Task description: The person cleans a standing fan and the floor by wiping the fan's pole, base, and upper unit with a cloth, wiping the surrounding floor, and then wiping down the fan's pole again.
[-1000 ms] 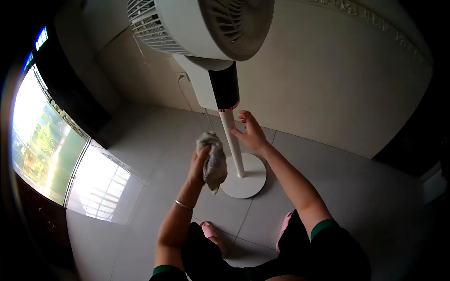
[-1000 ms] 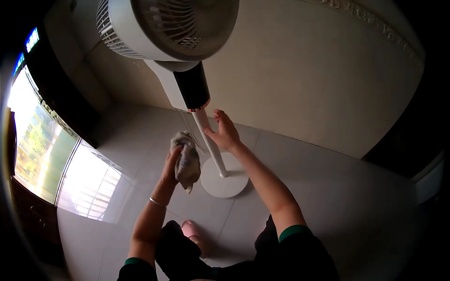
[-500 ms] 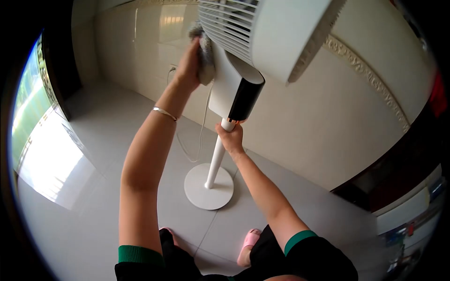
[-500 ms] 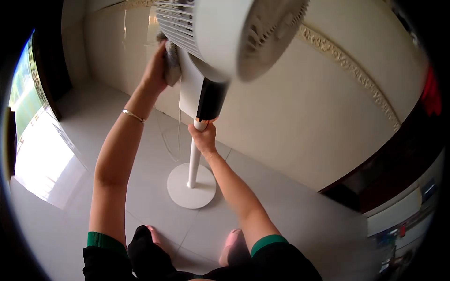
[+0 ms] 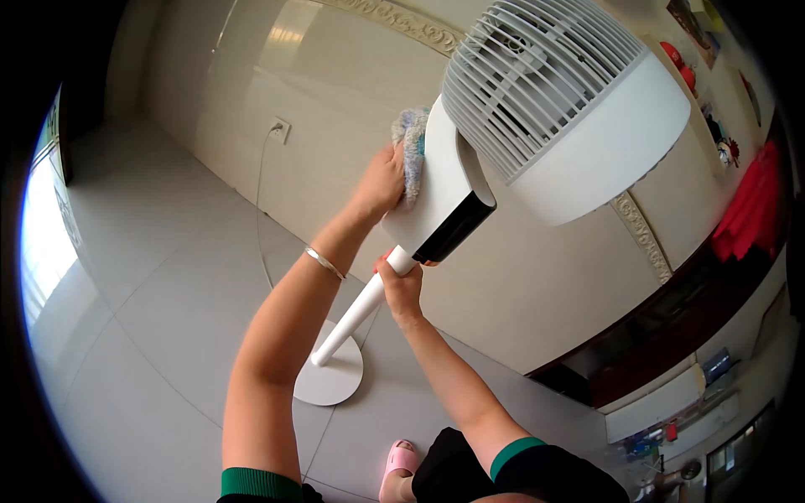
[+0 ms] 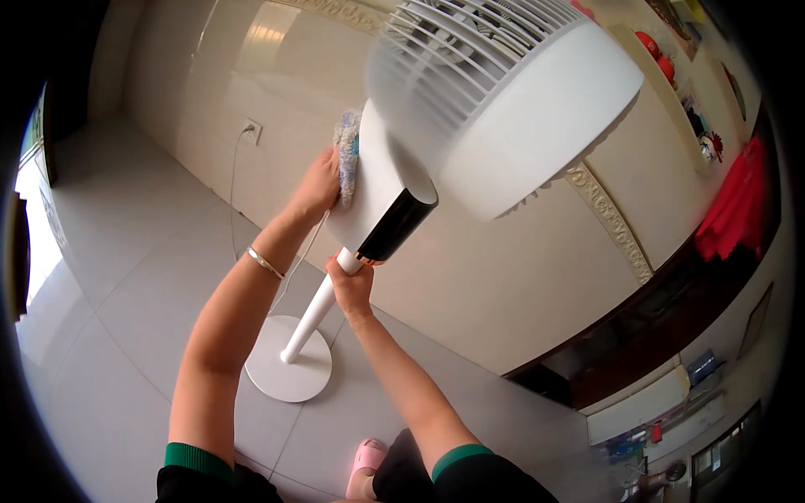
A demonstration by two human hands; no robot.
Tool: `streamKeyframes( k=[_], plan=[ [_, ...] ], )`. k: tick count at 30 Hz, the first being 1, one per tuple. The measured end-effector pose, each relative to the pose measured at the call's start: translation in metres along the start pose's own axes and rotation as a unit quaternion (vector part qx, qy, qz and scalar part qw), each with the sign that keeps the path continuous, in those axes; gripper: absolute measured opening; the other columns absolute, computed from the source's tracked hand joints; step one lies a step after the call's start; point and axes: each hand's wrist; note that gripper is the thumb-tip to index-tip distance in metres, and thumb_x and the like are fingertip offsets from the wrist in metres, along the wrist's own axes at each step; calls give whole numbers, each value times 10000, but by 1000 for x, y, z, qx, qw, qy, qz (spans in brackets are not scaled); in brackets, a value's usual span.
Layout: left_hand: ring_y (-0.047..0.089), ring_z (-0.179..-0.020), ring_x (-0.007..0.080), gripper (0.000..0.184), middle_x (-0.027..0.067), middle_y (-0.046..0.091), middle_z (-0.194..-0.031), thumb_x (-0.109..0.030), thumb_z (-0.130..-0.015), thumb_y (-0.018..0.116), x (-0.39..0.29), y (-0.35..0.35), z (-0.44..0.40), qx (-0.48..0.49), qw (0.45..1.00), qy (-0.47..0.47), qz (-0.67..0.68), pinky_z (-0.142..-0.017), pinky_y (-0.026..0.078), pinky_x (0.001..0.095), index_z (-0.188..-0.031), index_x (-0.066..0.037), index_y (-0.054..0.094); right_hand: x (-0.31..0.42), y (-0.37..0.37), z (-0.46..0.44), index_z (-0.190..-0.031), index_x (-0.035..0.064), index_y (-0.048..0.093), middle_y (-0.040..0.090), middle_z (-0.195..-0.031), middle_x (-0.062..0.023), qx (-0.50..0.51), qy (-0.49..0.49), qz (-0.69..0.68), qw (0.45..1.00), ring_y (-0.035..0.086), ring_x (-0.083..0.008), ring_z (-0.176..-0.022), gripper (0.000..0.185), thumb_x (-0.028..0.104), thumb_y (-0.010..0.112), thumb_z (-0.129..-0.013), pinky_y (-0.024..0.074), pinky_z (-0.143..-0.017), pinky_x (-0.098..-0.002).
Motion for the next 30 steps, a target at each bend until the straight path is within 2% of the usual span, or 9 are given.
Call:
streamKeyframes(
  k=[4, 8, 14, 21, 23, 25, 27, 28, 30],
  plan=[
    [517, -953, 432, 259, 217, 582, -1024, -157, -988, 390, 9, 6, 23, -177, 940, 261, -129, -866, 413, 430, -1070, 37, 541, 0, 5, 0, -853, 48, 529, 588, -747, -31, -11, 8, 22, 1000, 551, -111, -682, 112, 67, 620, -791, 459, -653, -290],
    [518, -987, 414, 244, 219, 568, -1068, -141, -979, 400, 51, -8, 52, -248, 910, 288, -165, -873, 403, 456, -1084, 27, 543, 8, 10, 2, -831, 33, 606, 619, -719, -9, -55, -37, 12, 998, 561, -81, -653, 105, 82, 684, -781, 449, -611, -250],
    [508, -1065, 424, 295, 220, 559, -1133, -180, -972, 409, 135, -34, 111, -177, 955, 190, -141, -924, 403, 451, -1182, -10, 528, -19, -13, -5, -1179, 8, 539, 588, -1117, -50, 9, -85, 121, 989, 550, -133, -1012, 423, 207, 699, -841, 448, -891, -301],
    [493, -1076, 432, 389, 228, 568, -1144, -358, -914, 483, 162, -78, 160, -16, 981, -95, -167, -891, 424, 443, -1124, -36, 544, -1, -4, 5, -968, 68, 520, 567, -872, -34, 32, 22, -1, 999, 551, -136, -837, 165, 98, 623, -842, 456, -800, -316],
    [562, -1102, 318, 369, 143, 603, -1194, -269, -859, 584, 240, -84, 182, -83, 975, 94, -184, -958, 434, 383, -1175, -81, 559, -2, -1, 6, -949, 75, 512, 572, -824, -49, 33, 7, -13, 999, 557, -157, -810, 162, 94, 615, -825, 453, -784, -322],
    [533, -1187, 271, 413, 107, 571, -1285, -232, -868, 577, 275, -111, 200, -24, 922, 114, -369, -1034, 400, 340, -1258, -100, 538, -7, -4, 5, -941, 75, 505, 576, -814, -58, 17, 22, -3, 1000, 560, -171, -794, 164, 94, 609, -816, 455, -778, -335],
    [481, -1252, 271, 474, 97, 522, -1348, -236, -891, 542, 331, -142, 235, -19, 967, -169, -190, -1064, 372, 326, -1346, -116, 483, -7, -4, 6, -942, 73, 507, 577, -801, -57, 1, 15, 2, 1000, 560, -168, -798, 161, 102, 607, -820, 455, -774, -336],
    [465, -1269, 268, 483, 95, 514, -1353, -239, -893, 539, 348, -156, 250, 90, 888, -132, -431, -1075, 361, 338, -1361, -138, 471, -5, -3, 6, -942, 73, 507, 576, -798, -58, 5, 20, 11, 1000, 561, -168, -800, 161, 104, 608, -820, 454, -776, -337],
    [474, -1254, 274, 477, 100, 516, -1341, -233, -892, 540, 356, -180, 278, 91, 879, -128, -450, -1072, 364, 349, -1356, -146, 469, -6, -7, 4, -944, 71, 510, 574, -788, -58, 16, 18, 25, 999, 562, -169, -803, 164, 108, 611, -820, 457, -784, -341]
  ],
)
Point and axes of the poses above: each hand's wrist, its own z-axis away from the middle knuckle, its own y-axis out of the palm, x = y × z
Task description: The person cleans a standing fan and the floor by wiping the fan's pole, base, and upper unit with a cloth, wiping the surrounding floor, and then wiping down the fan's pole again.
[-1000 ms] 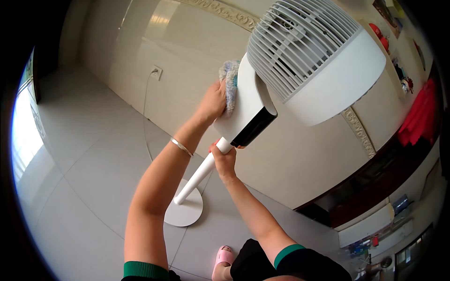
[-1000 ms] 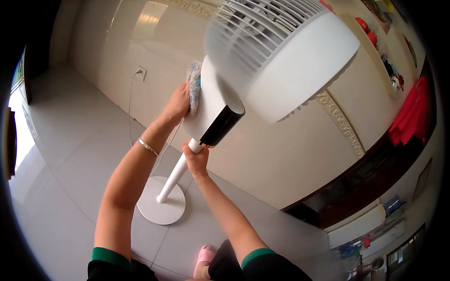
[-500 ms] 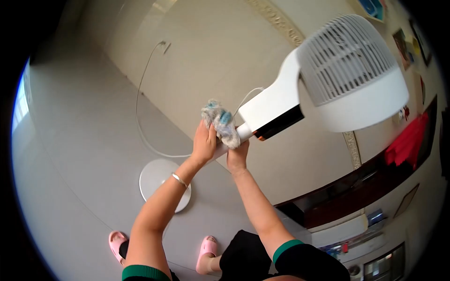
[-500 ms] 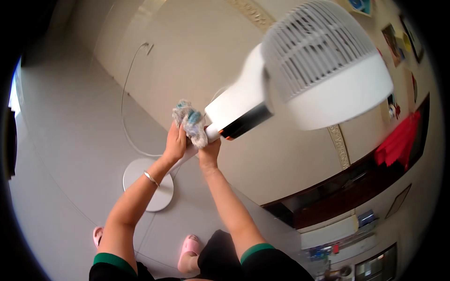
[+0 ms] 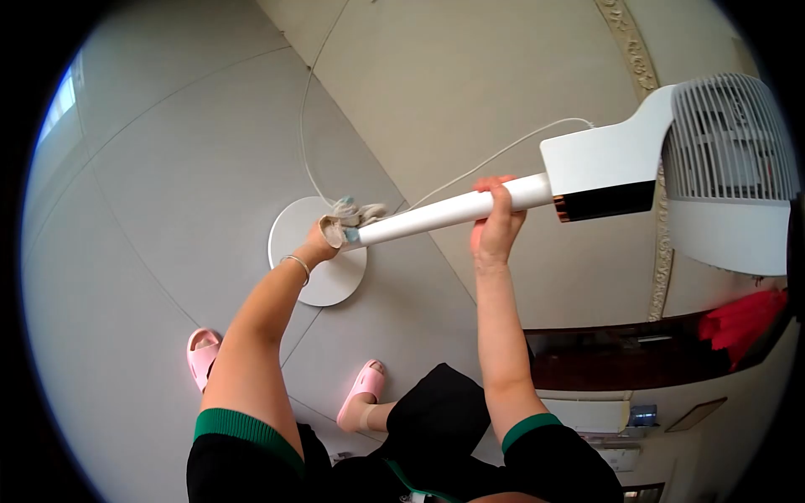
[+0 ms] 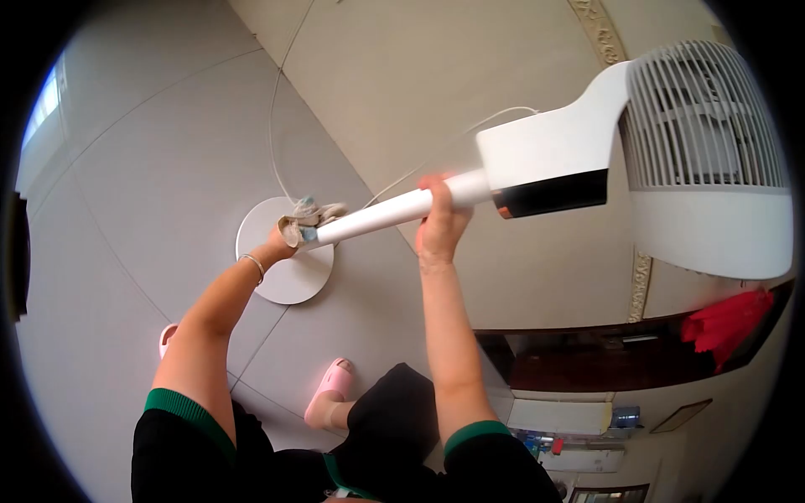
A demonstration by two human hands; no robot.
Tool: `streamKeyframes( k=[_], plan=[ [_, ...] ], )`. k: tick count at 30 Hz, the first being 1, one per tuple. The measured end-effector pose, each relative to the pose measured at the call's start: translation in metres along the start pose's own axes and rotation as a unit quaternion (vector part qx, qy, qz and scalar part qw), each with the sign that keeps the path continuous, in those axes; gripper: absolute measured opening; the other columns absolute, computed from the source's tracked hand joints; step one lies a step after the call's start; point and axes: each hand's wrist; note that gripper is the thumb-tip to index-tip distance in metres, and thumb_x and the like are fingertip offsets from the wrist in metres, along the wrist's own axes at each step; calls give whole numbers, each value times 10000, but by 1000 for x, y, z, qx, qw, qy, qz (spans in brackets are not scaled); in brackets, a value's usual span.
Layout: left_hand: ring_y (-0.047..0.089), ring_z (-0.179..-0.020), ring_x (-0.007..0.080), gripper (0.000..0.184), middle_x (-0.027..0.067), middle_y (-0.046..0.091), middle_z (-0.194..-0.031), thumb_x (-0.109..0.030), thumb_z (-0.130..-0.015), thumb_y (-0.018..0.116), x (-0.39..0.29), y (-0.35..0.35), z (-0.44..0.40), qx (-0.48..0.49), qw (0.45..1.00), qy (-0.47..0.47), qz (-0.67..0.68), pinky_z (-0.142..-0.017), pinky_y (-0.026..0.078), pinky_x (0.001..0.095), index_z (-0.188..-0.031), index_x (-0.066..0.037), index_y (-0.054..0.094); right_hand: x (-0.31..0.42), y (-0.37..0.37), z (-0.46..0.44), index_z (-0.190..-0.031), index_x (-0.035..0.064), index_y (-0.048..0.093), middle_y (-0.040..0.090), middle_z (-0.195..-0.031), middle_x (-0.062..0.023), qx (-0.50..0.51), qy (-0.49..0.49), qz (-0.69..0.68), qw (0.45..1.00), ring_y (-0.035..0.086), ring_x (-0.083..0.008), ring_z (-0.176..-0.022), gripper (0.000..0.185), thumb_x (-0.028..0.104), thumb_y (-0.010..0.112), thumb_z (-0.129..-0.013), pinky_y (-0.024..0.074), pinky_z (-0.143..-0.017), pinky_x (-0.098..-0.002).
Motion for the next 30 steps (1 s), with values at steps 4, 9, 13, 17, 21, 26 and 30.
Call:
streamKeyframes(
  k=[4, 9, 13, 17, 21, 26, 30],
  plan=[
    [487, -1230, 303, 423, 134, 513, -1337, -165, -883, 530, 23, 5, 25, 75, 992, -88, 49, -1055, 382, 362, -1304, -134, 507, 1, 5, 0, -921, 66, 523, 579, -786, -55, -4, -8, -1, 1000, 563, -164, -801, 154, 116, 627, -820, 465, -782, -335],
    [542, -1027, 350, 251, 160, 595, -1074, -200, -917, 435, 28, 23, 17, -47, 986, 66, 146, -1017, 364, 436, -1061, -57, 583, -2, -12, -12, -981, 68, 524, 590, -816, -50, 0, -69, -27, 997, 576, -144, -782, 184, 105, 635, -839, 488, -755, -326],
    [543, -1132, 363, 372, 143, 588, -1217, -274, -896, 505, -35, -15, -15, -20, 996, 26, 83, -955, 438, 418, -1232, -122, 555, -2, 5, -3, -927, 61, 527, 584, -785, -43, 16, -72, -24, 997, 544, -123, -741, 166, 108, 635, -809, 460, -697, -298],
    [591, -1056, 354, 349, 181, 631, -1114, -295, -849, 602, -89, -45, -29, -25, 988, -51, 145, -887, 473, 394, -1140, -103, 618, 9, 9, -6, -885, 60, 515, 572, -753, -37, -10, -31, 12, 999, 526, -109, -718, 114, 86, 601, -814, 444, -653, -287],
    [598, -987, 344, 364, 152, 634, -1068, -165, -770, 670, -144, -82, -37, -94, 963, 108, 228, -886, 473, 395, -1121, -79, 621, 2, 9, -3, -901, 60, 527, 597, -779, -40, 8, -39, -3, 999, 548, -107, -734, 119, 105, 613, -830, 452, -663, -274],
    [562, -1085, 195, 447, 94, 583, -1179, -151, -845, 678, -264, -176, -24, -136, 932, 167, 290, -945, 443, 325, -1260, -63, 535, -5, 6, -8, -879, 51, 556, 614, -783, -33, 14, -52, -23, 998, 583, -117, -742, 132, 123, 659, -835, 482, -691, -280],
    [551, -1026, 180, 432, 96, 589, -1101, -146, -858, 664, -312, -210, -17, -159, 902, 147, 373, -905, 435, 304, -1244, -40, 499, 0, 7, -5, -908, 31, 614, 657, -834, -42, -41, -13, 34, 999, 625, -125, -766, 178, 149, 708, -814, 503, -673, -282]
  ],
)
Point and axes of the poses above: each hand's wrist, its own z-axis away from the middle knuckle, its own y-axis out of the palm, x = y × z
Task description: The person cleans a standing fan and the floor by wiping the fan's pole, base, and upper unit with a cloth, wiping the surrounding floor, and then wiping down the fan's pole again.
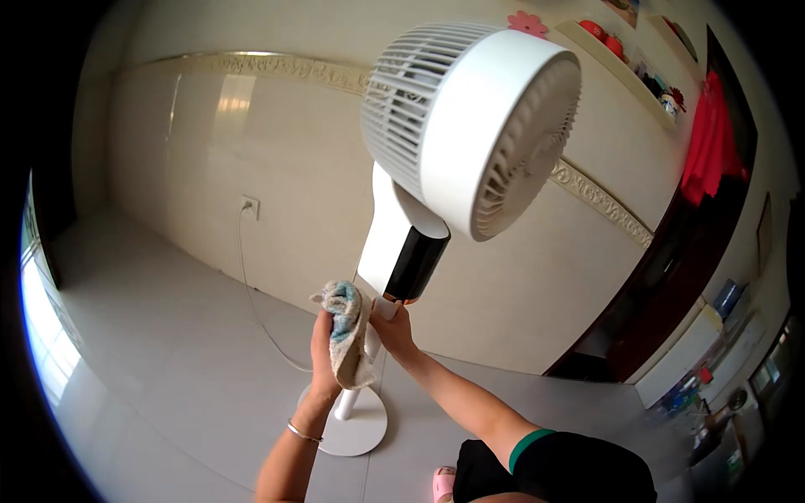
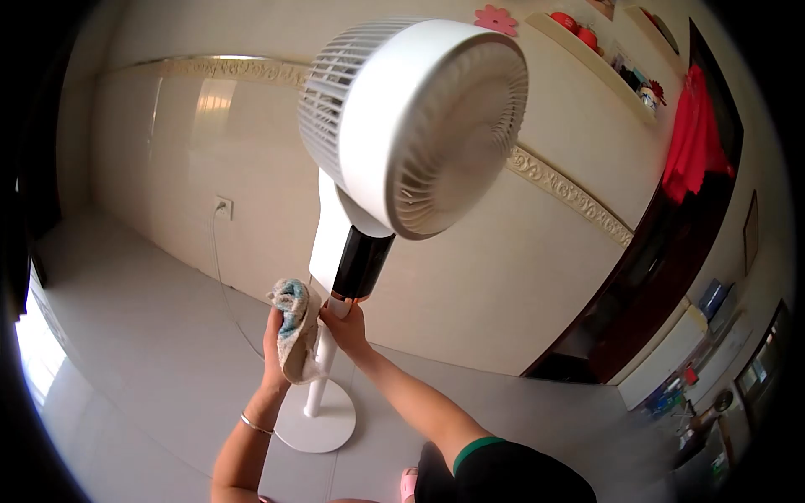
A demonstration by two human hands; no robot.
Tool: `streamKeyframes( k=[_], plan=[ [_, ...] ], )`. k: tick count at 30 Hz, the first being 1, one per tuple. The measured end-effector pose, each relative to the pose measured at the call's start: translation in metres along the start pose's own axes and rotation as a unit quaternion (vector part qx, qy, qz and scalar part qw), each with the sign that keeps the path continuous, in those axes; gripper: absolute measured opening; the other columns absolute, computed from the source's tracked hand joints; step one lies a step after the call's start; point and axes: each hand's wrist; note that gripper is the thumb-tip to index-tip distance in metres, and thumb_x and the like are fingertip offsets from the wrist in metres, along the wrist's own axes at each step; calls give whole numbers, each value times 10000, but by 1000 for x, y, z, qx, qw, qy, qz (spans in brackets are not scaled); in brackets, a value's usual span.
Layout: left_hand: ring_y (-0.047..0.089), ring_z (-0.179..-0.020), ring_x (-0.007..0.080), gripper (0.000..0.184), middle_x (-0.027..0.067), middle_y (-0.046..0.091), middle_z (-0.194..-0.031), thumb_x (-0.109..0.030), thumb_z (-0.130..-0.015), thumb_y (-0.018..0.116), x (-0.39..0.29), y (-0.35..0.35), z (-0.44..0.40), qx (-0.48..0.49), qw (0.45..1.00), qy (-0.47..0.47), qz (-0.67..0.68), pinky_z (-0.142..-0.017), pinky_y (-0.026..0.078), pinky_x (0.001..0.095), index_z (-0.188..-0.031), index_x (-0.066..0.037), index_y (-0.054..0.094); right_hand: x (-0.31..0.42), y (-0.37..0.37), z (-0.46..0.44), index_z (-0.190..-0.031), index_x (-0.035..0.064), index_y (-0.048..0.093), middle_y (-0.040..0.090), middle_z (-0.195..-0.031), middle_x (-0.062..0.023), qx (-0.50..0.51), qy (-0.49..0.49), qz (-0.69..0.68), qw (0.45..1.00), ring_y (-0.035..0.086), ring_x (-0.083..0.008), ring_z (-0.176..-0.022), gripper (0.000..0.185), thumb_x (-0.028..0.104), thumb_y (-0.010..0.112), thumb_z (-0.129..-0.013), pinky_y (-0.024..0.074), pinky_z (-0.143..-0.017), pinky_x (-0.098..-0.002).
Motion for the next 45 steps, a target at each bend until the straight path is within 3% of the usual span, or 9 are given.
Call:
streamKeyframes(
  k=[11, 16, 20, 23, 25, 28, 37, 39, 45],
  plan=[
    [524, -836, 135, 386, 52, 574, -883, -130, -755, 753, -39, -7, 33, 97, 982, -7, -161, -771, 460, 288, -1061, -40, 535, -21, -1, -10, -931, 15, 613, 656, -864, -42, 21, -50, -54, 997, 623, -139, -780, 226, 159, 737, -807, 502, -701, -289],
    [568, -885, 209, 419, 106, 580, -961, -102, -754, 738, -36, -8, 58, 150, 968, -50, -194, -804, 476, 322, -1124, -48, 551, -15, -20, -8, -1237, 49, 391, 583, -1002, -70, 126, -27, 31, 991, 588, -133, -873, 566, 215, 741, -825, 511, -750, -312],
    [548, -965, 148, 403, 59, 579, -1041, -32, -810, 661, -54, 2, 80, 164, 959, -71, -220, -846, 466, 283, -1188, -59, 522, -4, -49, 37, -1415, 35, 229, 513, -1245, -161, 59, 139, 101, 983, 568, -264, -1076, 880, 451, 720, -814, 499, -851, -353],
    [562, -1004, 175, 391, 84, 583, -1066, -38, -826, 639, -38, 3, 97, 191, 948, -72, -244, -872, 474, 301, -1196, -58, 516, 43, -81, 96, -1467, 102, 136, 494, -1283, -112, 185, 281, -4, 942, 526, -278, -1162, 916, 529, 657, -847, 455, -946, -383],
    [577, -1009, 211, 399, 110, 587, -1077, -48, -814, 647, -42, 16, 109, 188, 950, -123, -216, -869, 479, 328, -1191, -60, 516, 60, -95, 131, -1459, 131, 209, 496, -1301, -73, 346, 341, -163, 859, 519, -243, -1168, 851, 478, 687, -846, 457, -947, -355],
    [595, -1016, 258, 435, 147, 598, -1090, -92, -821, 658, -32, 27, 119, 205, 941, -180, -200, -867, 485, 364, -1221, -71, 488, 43, -110, 144, -1423, 132, 336, 525, -1263, -47, 517, 253, -60, 815, 515, -199, -1173, 739, 397, 716, -847, 453, -964, -346],
    [475, -1231, 297, 496, 157, 402, -1364, -232, -912, 632, -52, 58, 143, 318, 874, -184, -319, -964, 459, 400, -1346, -120, 418, -66, -176, 159, -1187, 51, 611, 672, -1088, -89, 424, 195, 114, 877, 627, -199, -997, 508, 270, 780, -760, 498, -884, -338],
    [462, -1241, 299, 472, 146, 401, -1369, -261, -911, 635, -57, 66, 145, 375, 827, -247, -338, -971, 458, 391, -1320, -117, 449, -171, -204, 166, -1145, 56, 635, 694, -1015, -92, 406, 264, 352, 801, 657, -232, -903, 517, 296, 788, -714, 532, -803, -360],
    [502, -1177, 292, 422, 159, 533, -1246, -356, -923, 591, -23, 37, 157, 446, 775, -251, -371, -1004, 407, 364, -1211, -50, 553, -179, -269, 162, -1111, -3, 656, 668, -1087, -204, 300, 390, 375, 785, 661, -311, -959, 627, 399, 792, -649, 525, -841, -377]
  ],
)
Point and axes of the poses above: each hand's wrist, its own z-axis away from the middle knuckle, its own y-axis out of the palm, x = y × z
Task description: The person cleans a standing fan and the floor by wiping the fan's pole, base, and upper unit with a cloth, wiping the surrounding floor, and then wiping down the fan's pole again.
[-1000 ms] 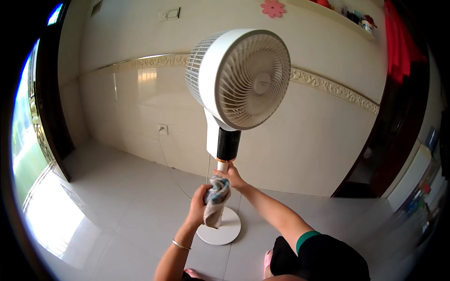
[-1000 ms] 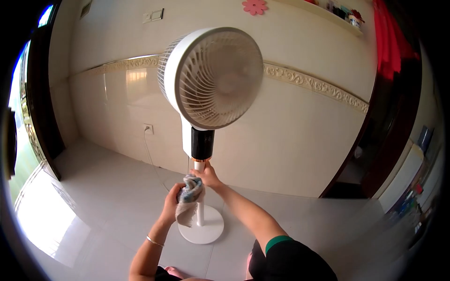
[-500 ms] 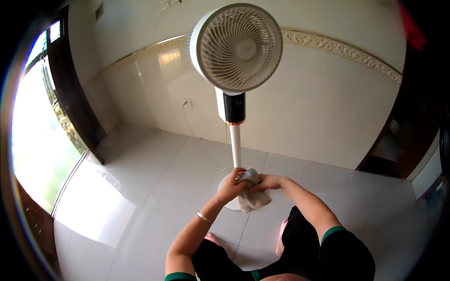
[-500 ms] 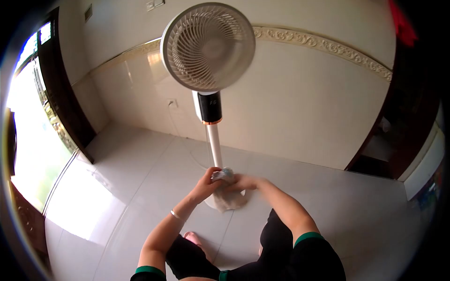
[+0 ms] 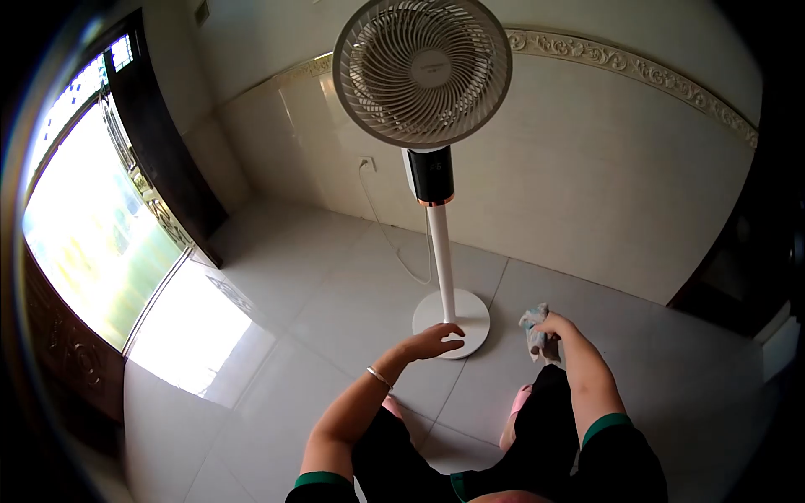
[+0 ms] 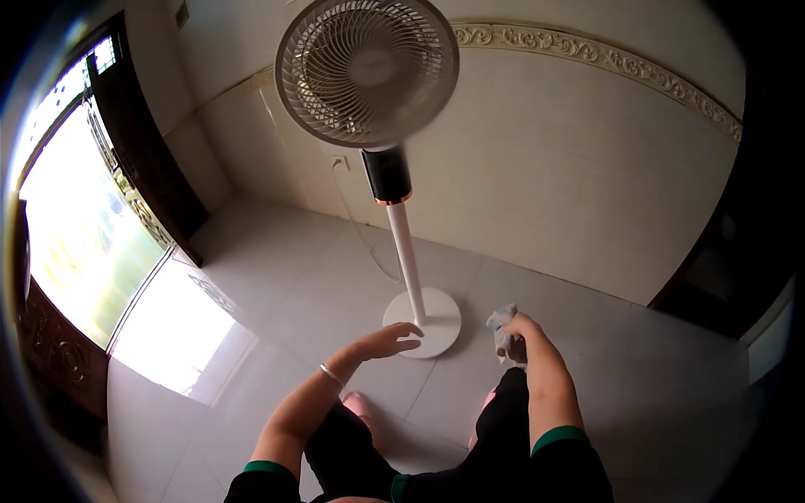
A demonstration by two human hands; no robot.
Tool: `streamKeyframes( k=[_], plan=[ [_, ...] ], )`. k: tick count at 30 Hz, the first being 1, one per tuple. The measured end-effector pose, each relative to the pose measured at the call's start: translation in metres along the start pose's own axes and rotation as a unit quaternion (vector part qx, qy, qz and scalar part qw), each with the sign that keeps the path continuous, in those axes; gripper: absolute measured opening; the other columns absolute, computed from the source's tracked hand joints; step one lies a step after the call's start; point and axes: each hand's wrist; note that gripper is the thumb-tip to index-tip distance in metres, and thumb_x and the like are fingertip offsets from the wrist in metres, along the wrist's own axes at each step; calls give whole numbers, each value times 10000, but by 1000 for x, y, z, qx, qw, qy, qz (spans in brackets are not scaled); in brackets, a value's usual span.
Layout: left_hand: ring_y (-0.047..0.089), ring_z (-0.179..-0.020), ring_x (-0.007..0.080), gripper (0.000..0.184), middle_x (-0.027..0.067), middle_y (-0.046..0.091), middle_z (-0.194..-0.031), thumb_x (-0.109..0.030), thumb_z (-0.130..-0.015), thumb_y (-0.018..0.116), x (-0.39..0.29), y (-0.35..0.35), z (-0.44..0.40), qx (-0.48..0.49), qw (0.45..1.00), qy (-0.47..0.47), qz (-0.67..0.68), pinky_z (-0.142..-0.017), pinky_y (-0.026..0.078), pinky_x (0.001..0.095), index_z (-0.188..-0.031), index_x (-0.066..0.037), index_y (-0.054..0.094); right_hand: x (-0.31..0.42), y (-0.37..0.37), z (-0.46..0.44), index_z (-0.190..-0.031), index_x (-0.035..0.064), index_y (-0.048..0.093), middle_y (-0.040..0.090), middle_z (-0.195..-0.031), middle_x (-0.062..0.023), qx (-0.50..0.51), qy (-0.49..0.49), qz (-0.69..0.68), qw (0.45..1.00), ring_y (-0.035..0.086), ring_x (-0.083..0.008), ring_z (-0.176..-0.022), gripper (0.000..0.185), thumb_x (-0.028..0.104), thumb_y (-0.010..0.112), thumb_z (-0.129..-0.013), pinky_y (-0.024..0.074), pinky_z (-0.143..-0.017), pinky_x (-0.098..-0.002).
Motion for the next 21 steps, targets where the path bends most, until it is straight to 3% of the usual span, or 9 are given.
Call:
streamKeyframes(
  k=[2, 3, 5, 8, 9, 12, 14, 18, 21],
  plan=[
    [512, -1183, 271, 440, 140, 581, -1229, -368, -927, 578, 34, 0, 0, 1, 991, -95, 97, -1011, 400, 352, -1221, -41, 572, 15, -20, 15, -1144, -1, 633, 633, -1165, -217, -54, 85, -76, 992, 628, -322, -1058, 606, 396, 755, -701, 503, -887, -377],
    [516, -1182, 261, 452, 132, 595, -1221, -375, -927, 572, 49, 0, 2, -14, 987, -118, 109, -1010, 400, 350, -1232, -42, 574, 9, -18, 2, -1144, -1, 633, 633, -1165, -217, -54, 85, -76, 992, 628, -322, -1058, 606, 396, 755, -701, 503, -887, -377],
    [520, -1176, 241, 482, 118, 604, -1217, -391, -918, 572, 89, -2, 3, -16, 977, -171, 125, -1000, 406, 346, -1248, -40, 570, 3, -9, -22, -1233, -18, 553, 604, -1207, -235, -200, 68, -144, 967, 597, -347, -1118, 648, 388, 707, -751, 482, -925, -395],
    [553, -1124, 237, 494, 120, 622, -1177, -414, -896, 583, 76, -13, 16, -48, 949, -269, 158, -971, 425, 351, -1217, -39, 585, 19, 17, 4, -1309, -43, 456, 579, -1241, -246, -205, 38, -169, 963, 574, -375, -1140, 723, 396, 670, -774, 465, -950, -416],
    [553, -1124, 237, 494, 120, 622, -1177, -414, -896, 583, 87, -12, 14, -48, 948, -271, 159, -971, 425, 351, -1217, -39, 585, 42, -2, 44, -1330, -35, 400, 569, -1256, -242, -47, 42, -86, 994, 570, -368, -1148, 735, 382, 653, -781, 456, -964, -427],
    [576, -1079, 232, 490, 124, 635, -1141, -411, -888, 582, 114, -6, 11, -43, 957, -262, 118, -942, 446, 355, -1212, -44, 583, 43, 12, 46, -1318, -12, 386, 580, -1246, -224, -116, 38, 90, 988, 580, -349, -1143, 696, 350, 652, -785, 467, -950, -425],
    [574, -1076, 199, 469, 100, 635, -1129, -399, -908, 559, 116, -1, 11, 34, 970, -239, -9, -934, 447, 361, -1228, -56, 562, 44, 10, 48, -1317, 15, 368, 595, -1222, -210, -117, 44, 97, 987, 588, -336, -1134, 672, 318, 650, -788, 472, -940, -422],
    [591, -1043, 205, 442, 112, 643, -1112, -398, -915, 543, 102, -1, 16, 103, 966, -236, 3, -918, 460, 359, -1207, -69, 577, 31, 9, 36, -1303, 47, 432, 605, -1215, -181, -136, 29, 73, 988, 590, -342, -1121, 618, 325, 648, -795, 459, -951, -422],
    [582, -1087, 280, 468, 142, 627, -1172, -418, -893, 548, 114, 2, 11, 133, 965, -228, -4, -939, 452, 392, -1210, -74, 578, 21, 13, 31, -1246, 53, 518, 606, -1217, -163, -129, 14, 81, 988, 591, -342, -1112, 545, 322, 653, -791, 454, -951, -420]
  ],
)
Point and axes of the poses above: each hand's wrist, its own z-axis away from the middle knuckle, its own y-axis out of the palm, x = y × z
